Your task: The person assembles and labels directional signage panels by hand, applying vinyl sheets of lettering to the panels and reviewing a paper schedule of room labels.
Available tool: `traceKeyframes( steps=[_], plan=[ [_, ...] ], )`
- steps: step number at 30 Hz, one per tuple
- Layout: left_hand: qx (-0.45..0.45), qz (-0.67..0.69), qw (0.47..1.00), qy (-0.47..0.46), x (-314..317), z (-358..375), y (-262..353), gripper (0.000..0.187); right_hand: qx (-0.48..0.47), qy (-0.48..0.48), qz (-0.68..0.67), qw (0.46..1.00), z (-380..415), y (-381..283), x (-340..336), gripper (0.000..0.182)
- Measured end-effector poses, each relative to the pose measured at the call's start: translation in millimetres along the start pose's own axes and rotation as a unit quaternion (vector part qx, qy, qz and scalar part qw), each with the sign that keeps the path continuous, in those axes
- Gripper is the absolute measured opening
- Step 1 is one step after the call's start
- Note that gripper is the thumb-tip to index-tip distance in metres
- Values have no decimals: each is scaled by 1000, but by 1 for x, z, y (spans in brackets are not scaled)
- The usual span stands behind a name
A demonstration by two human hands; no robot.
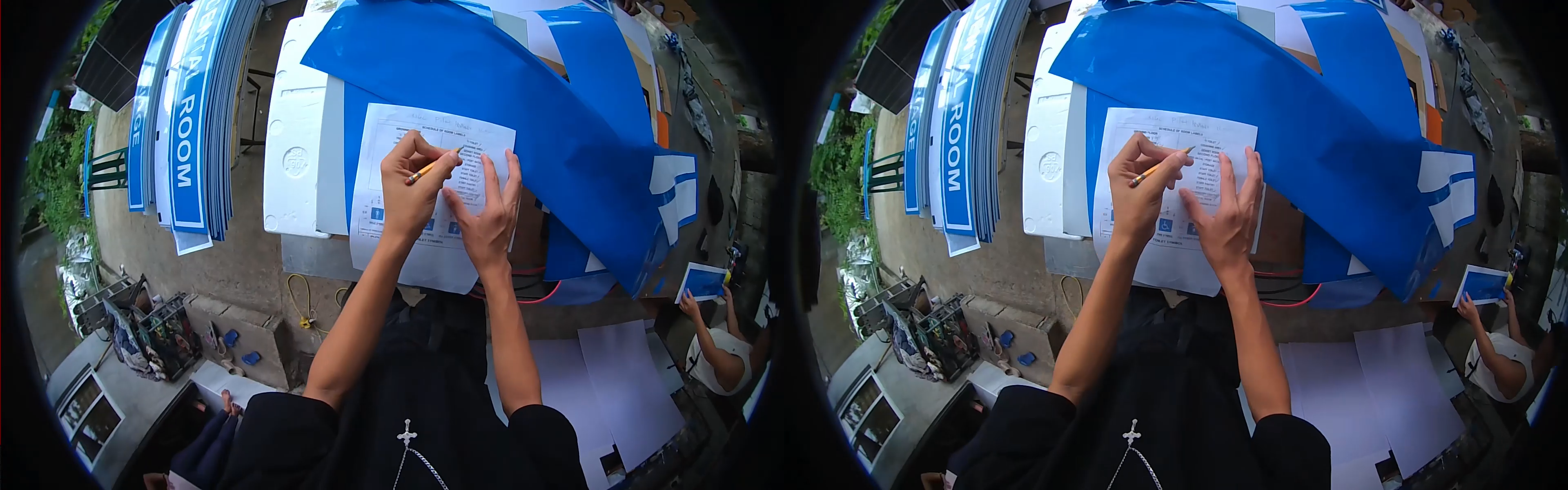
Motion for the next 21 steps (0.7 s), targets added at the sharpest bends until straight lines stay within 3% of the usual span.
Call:
traceKeyframes(
  steps=[2, 5, 11, 21],
  plan=[
    [-30, -33, 997, 61, 7, 0, -14, 22, -4, -2, -19, 1000, -1, 4, -3, 63],
    [24, -85, 986, 144, 6, 7, -25, 27, 0, -16, -54, 998, -2, 8, -7, 58],
    [117, -229, 957, 131, 15, 19, -24, 30, -35, -84, -32, 995, -7, 13, -11, 60],
    [120, -259, 942, 175, 18, 22, -22, 29, -68, -79, -27, 994, -6, 17, -13, 63]
  ],
)
Point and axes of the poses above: each hand's wrist, its own z-axis away from the middle knuckle, its own x-axis out of the palm, y = z × x, the point moved 7 cm from there along -z, towards the middle knuckle, and after that the axes turned 4 degrees about x, right-handed, at the moved point
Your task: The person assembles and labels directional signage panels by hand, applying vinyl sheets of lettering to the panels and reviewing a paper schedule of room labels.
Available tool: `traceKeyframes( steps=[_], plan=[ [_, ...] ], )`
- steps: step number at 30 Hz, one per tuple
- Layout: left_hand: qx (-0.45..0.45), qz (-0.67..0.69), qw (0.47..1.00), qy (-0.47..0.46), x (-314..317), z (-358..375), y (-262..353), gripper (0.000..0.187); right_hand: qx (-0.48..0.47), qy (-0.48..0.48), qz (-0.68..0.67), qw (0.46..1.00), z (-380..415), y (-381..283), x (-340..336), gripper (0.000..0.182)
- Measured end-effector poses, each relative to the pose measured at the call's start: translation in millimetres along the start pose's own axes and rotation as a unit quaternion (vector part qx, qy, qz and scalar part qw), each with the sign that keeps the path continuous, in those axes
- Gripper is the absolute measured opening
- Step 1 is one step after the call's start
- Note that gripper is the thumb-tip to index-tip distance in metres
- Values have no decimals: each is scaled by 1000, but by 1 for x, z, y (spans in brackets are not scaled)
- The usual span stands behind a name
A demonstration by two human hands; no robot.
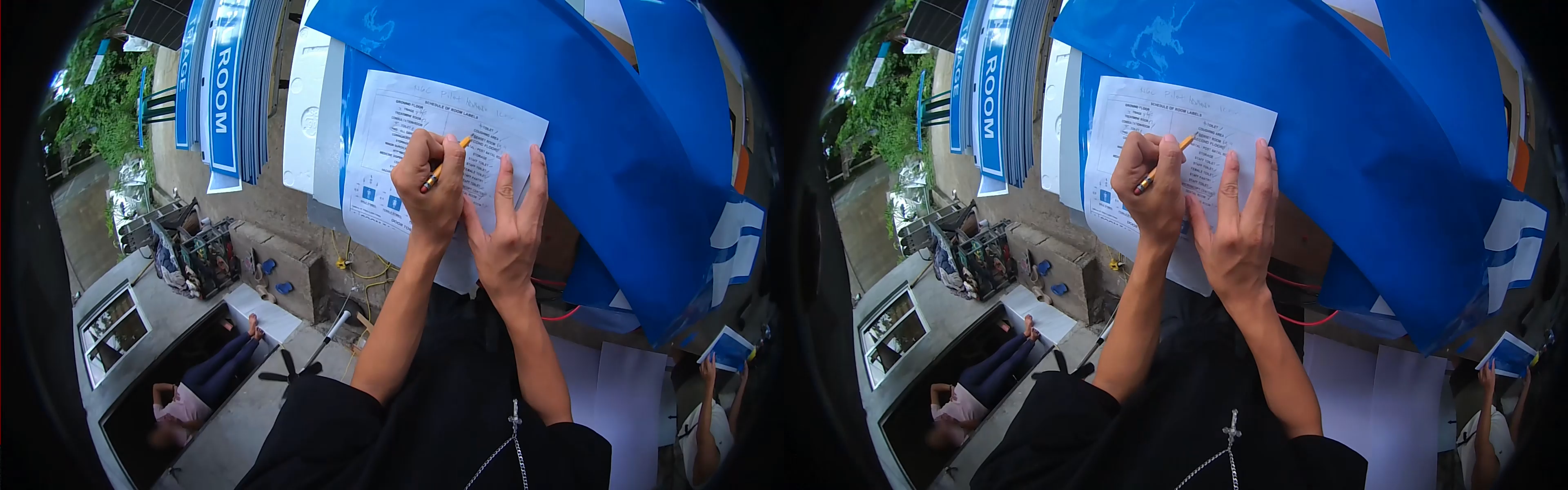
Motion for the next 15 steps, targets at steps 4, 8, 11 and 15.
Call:
traceKeyframes(
  steps=[4, 8, 11, 15],
  plan=[
    [41, -52, 998, 12, 3, -2, 7, 30, -5, 0, 10, 1000, 0, 1, 1, 64],
    [79, -104, 991, -7, 10, -1, 14, 30, -9, 5, 22, 1000, 0, 2, 1, 62],
    [90, -108, 989, -42, 15, 0, 16, 30, -11, 10, 23, 1000, 0, 4, 0, 60],
    [97, -75, 991, -61, 19, 0, 16, 30, -13, 15, 20, 1000, 0, 4, -1, 59]
  ],
)
Point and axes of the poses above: each hand's wrist, its own z-axis away from the middle knuckle, its own x-axis out of the palm, y = z × x, the point moved 7 cm from there along -z, towards the middle knuckle, and after that the axes turned 4 degrees about x, right-handed, at the moved point
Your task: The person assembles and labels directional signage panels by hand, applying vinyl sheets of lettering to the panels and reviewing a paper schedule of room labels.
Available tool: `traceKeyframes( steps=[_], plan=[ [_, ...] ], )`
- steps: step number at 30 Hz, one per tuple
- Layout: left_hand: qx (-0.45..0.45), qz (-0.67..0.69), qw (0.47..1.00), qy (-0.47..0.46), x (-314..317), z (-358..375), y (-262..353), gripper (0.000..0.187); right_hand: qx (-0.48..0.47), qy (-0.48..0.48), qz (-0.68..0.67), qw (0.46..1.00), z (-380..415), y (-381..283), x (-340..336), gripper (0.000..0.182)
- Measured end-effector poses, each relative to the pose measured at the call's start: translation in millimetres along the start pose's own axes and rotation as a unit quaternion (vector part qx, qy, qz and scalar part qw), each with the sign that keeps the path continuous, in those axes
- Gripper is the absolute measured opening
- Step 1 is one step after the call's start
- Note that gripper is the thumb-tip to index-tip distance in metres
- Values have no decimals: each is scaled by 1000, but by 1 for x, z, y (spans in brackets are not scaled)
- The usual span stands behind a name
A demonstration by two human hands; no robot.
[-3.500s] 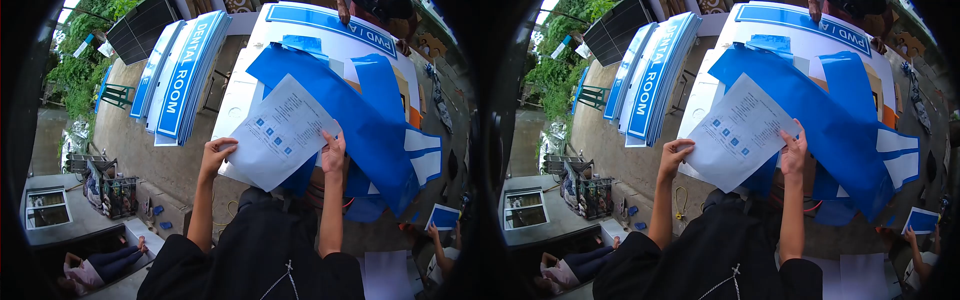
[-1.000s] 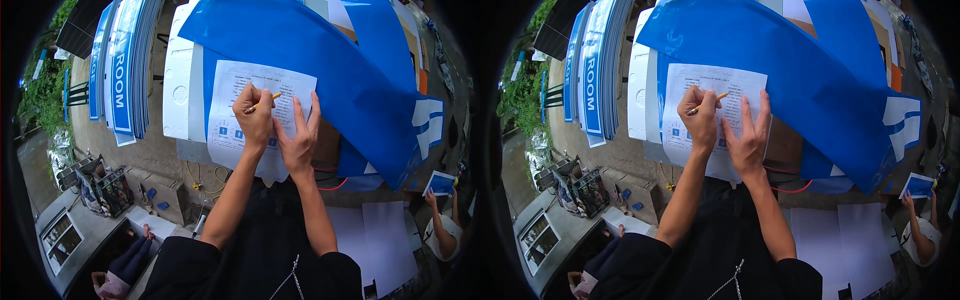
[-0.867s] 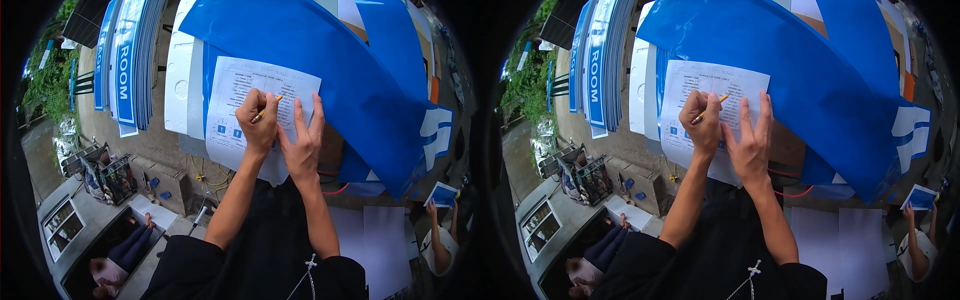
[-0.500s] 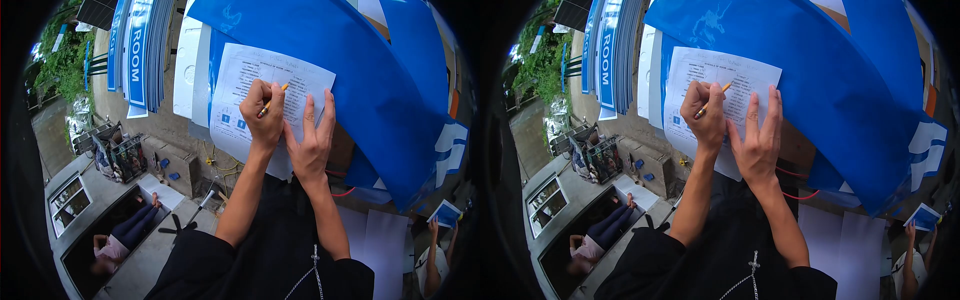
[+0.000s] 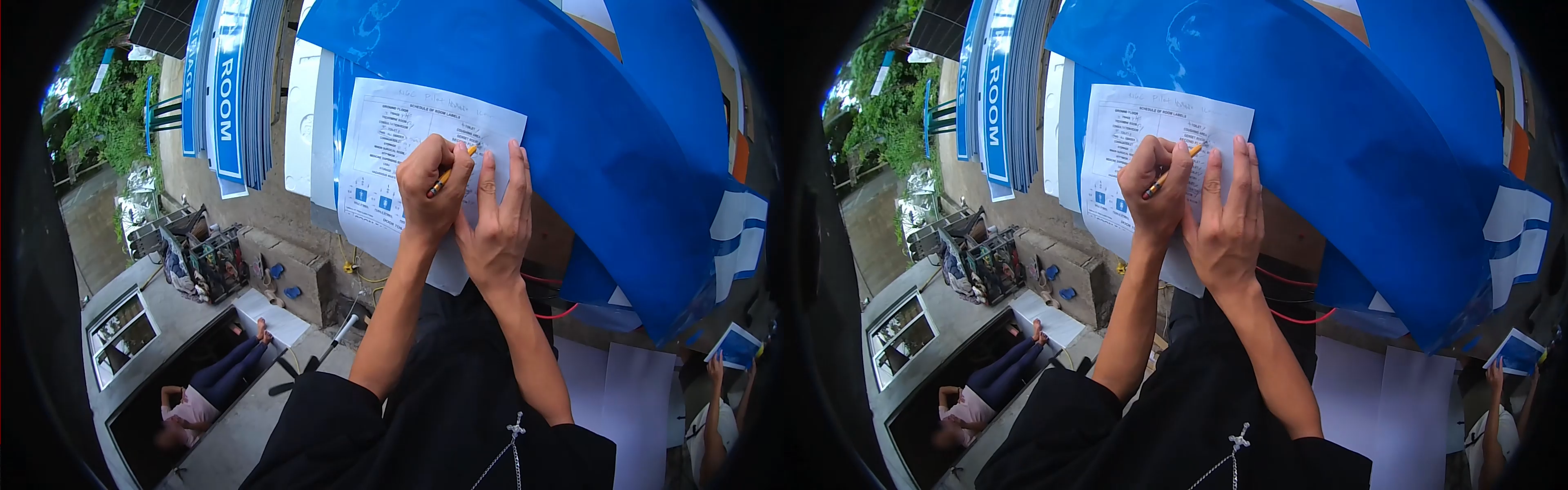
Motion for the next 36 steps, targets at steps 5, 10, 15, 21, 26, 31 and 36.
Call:
traceKeyframes(
  steps=[5, 10, 15, 21, 26, 31, 36],
  plan=[
    [10, -10, 1000, -4, -2, 1, -1, 30, -1, 1, 0, 1000, 1, -1, 0, 60],
    [-18, -29, 999, 36, -8, 2, -5, 33, -1, -1, 4, 1000, 1, -1, 2, 62],
    [-31, -37, 997, 64, -13, 4, -5, 32, 1, -5, -1, 1000, 2, -1, 1, 64],
    [-79, 40, 994, 58, -13, 3, -13, 31, 3, -2, -7, 1000, 2, 1, 2, 65],
    [-121, 237, 951, 158, -46, 0, -28, 28, 9, 1, -30, 999, 3, -1, -1, 65],
    [-128, 33, 981, 140, -105, -9, -18, 16, 17, 42, -107, 993, 5, -1, -9, 72],
    [-69, -84, 993, 46, -134, -46, -20, 29, 75, 34, -159, 984, 5, -11, -18, 74]
  ],
)
Point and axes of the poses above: each hand's wrist, its own z-axis away from the middle knuckle, its own x-axis out of the palm, y = z × x, the point moved 7 cm from there along -z, towards the middle knuckle, and after that the axes turned 4 degrees about x, right-handed, at the moved point
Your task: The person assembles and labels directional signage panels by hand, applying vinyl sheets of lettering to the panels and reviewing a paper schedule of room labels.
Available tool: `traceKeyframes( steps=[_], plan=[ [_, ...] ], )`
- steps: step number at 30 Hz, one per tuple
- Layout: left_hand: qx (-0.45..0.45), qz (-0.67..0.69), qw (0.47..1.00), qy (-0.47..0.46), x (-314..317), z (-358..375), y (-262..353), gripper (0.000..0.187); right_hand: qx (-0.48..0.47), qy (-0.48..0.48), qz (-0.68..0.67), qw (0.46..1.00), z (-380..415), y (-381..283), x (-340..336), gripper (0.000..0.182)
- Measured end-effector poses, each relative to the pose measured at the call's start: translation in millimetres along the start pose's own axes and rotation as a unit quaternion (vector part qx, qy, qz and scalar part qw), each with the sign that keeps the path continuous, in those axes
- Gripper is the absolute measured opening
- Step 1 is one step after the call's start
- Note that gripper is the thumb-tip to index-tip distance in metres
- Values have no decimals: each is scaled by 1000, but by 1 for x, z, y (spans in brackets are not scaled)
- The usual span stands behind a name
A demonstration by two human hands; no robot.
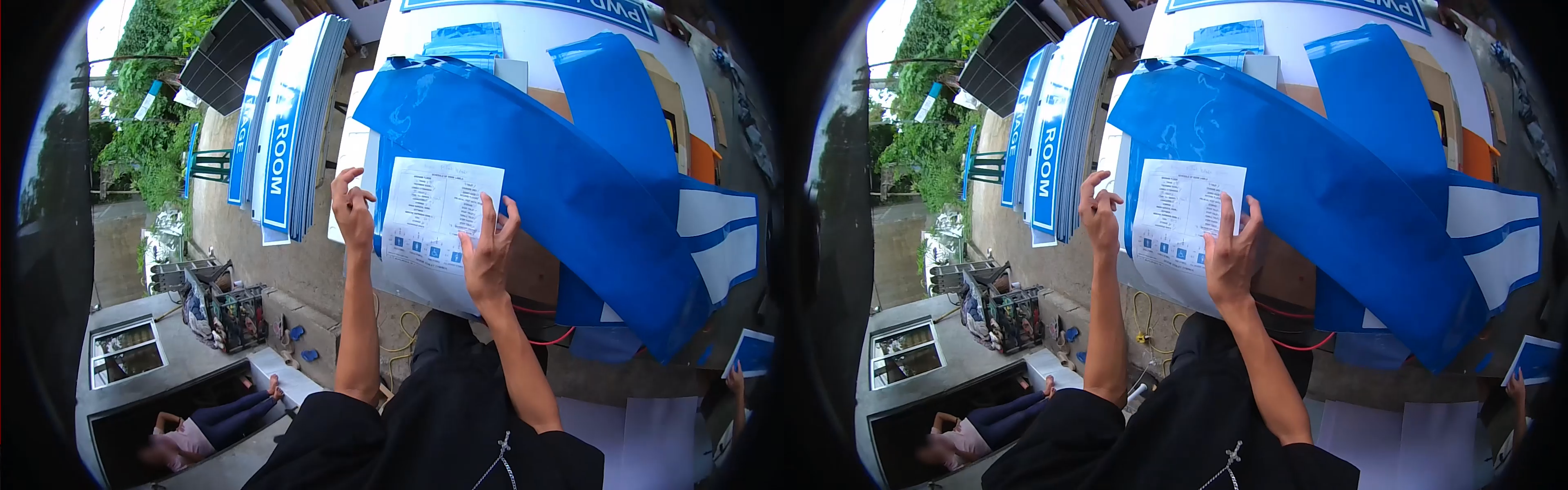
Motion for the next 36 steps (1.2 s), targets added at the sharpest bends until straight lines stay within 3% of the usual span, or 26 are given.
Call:
traceKeyframes(
  steps=[2, 3, 5, 6, 7, 9, 12, 14, 16, 18, 20, 21, 23, 24, 28, 29, 32, 33, 36],
  plan=[
    [60, -59, 996, -33, 10, -28, 8, 25, 28, -55, -38, 997, 5, 0, 4, 74],
    [113, -33, 991, -62, 25, -43, 25, 24, -23, -19, -68, 997, 8, -8, -5, 68],
    [149, -9, 976, -157, 68, -63, 56, 20, -61, -54, -74, 994, 22, -15, -12, 62],
    [147, -56, 956, -248, 98, -67, 72, 16, -77, -72, -73, 992, 31, -16, -18, 58],
    [218, -74, 930, -285, 126, -66, 97, 16, -80, -97, -70, 990, 42, -19, -25, 57],
    [274, -103, 887, -357, 180, -59, 127, 23, -81, -109, -77, 988, 58, -21, -37, 50],
    [300, -137, 835, -440, 221, -50, 152, 36, -33, -22, -105, 994, 66, -12, -51, 43],
    [208, -126, 807, -539, 221, -36, 153, 51, -14, 21, -123, 992, 69, -19, -62, 34],
    [194, -81, 763, -611, 210, -14, 145, 70, -19, 51, -114, 992, 76, -19, -78, 32],
    [190, -30, 672, -715, 189, 9, 141, 82, -43, 84, -91, 991, 79, -17, -93, 45],
    [190, -51, 649, -735, 158, 17, 131, 76, -23, 149, -125, 981, 79, -18, -106, 59],
    [189, -32, 646, -739, 141, 16, 129, 70, 29, 131, -212, 968, 79, -13, -107, 76],
    [200, 10, 641, -741, 113, 14, 122, 54, 39, 146, -249, 957, 73, -20, -110, 82],
    [183, 12, 665, -724, 102, 7, 114, 50, 47, 151, -268, 950, 70, -24, -109, 85],
    [94, 71, 758, -641, 46, -33, 61, 38, 158, 95, -432, 883, 66, 33, -86, 55],
    [44, 143, 783, -604, 32, -47, 30, 41, 203, 121, -405, 883, 70, 46, -85, 49],
    [-76, 280, 853, -434, -29, -73, -69, 44, 343, 224, -415, 812, 97, 127, -81, 52],
    [-107, 327, 863, -370, -46, -73, -114, 40, 355, 200, -436, 802, 99, 145, -77, 68],
    [-203, 437, 859, -174, -96, -49, -212, 27, 393, 185, -599, 673, 92, 174, -62, 86]
  ],
)
Point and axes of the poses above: each hand's wrist, its own z-axis away from the middle knuckle, its own x-axis out of the palm, y = z × x, the point moved 7 cm from there along -z, towards the middle knuckle, and after that the axes turned 4 degrees about x, right-handed, at the moved point
